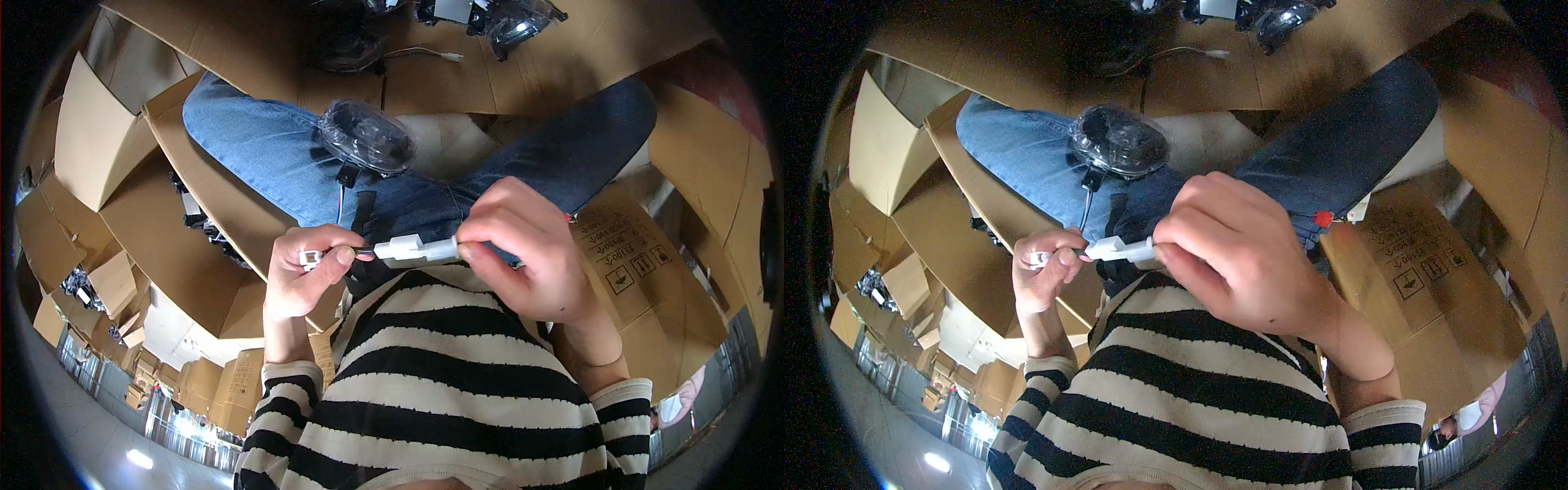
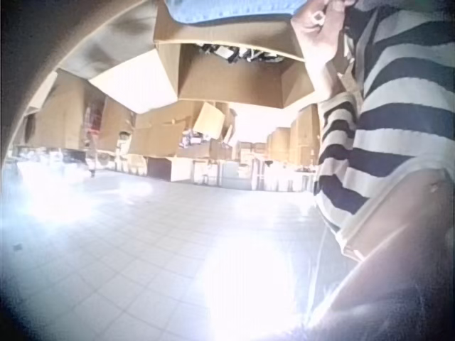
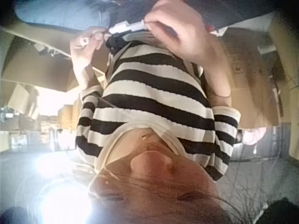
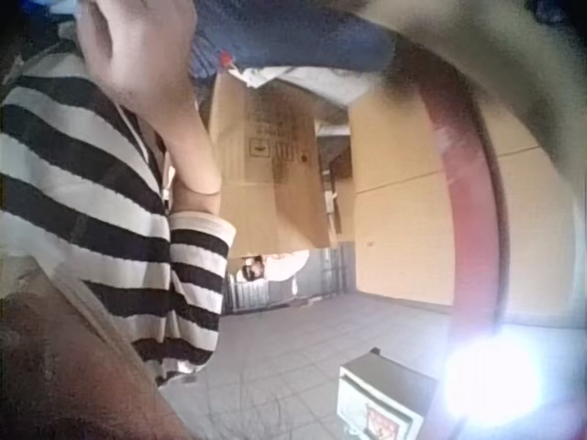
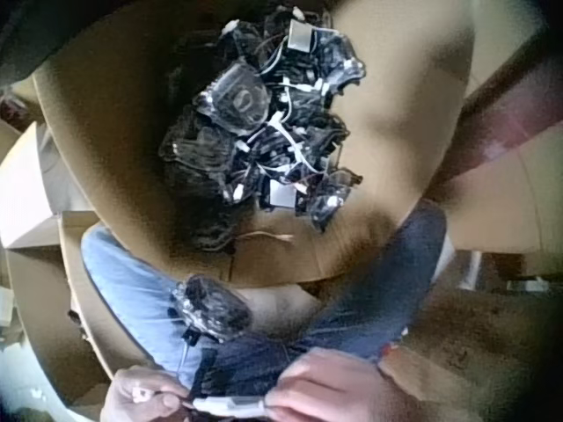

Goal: The person tests light assemblies by repeatedly picking up a light from a cardboard box, connecting its wire connector to a power cable, disconnecting it, and placing the light into another cardboard box.

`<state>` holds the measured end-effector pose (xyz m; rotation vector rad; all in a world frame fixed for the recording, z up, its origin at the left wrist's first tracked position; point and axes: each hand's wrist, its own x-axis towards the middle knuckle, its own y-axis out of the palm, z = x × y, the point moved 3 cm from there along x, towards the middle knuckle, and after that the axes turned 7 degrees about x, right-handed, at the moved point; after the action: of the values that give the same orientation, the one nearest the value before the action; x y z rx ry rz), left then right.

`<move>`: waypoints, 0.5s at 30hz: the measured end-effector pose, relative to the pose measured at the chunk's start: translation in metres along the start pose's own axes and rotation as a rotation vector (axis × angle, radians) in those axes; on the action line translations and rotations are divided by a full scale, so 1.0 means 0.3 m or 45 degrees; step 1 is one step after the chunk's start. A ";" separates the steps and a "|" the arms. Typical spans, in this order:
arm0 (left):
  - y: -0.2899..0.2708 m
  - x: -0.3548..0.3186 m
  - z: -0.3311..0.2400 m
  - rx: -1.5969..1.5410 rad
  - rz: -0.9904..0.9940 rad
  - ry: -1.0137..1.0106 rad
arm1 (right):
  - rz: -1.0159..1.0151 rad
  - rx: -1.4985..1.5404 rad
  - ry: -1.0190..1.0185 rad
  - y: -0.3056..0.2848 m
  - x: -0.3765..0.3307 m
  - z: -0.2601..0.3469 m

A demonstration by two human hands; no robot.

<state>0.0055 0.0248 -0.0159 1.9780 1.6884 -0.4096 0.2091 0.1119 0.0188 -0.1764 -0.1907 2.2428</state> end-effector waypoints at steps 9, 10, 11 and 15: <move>0.003 0.018 -0.018 0.086 0.202 0.063 | 0.120 -0.007 -0.041 -0.001 -0.003 0.008; 0.005 0.022 -0.023 0.085 0.212 -0.004 | 0.108 -0.088 -0.111 0.001 -0.002 0.011; 0.007 0.024 -0.024 0.084 0.222 -0.072 | 0.096 -0.169 -0.180 0.004 -0.003 0.013; 0.010 0.039 -0.032 0.193 0.195 -0.116 | 0.134 -0.397 -0.318 0.016 -0.020 0.019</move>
<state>0.0099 0.0394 -0.0138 2.1455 1.4771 -0.5772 0.2080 0.1038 0.0237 -0.0723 -0.6813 2.3249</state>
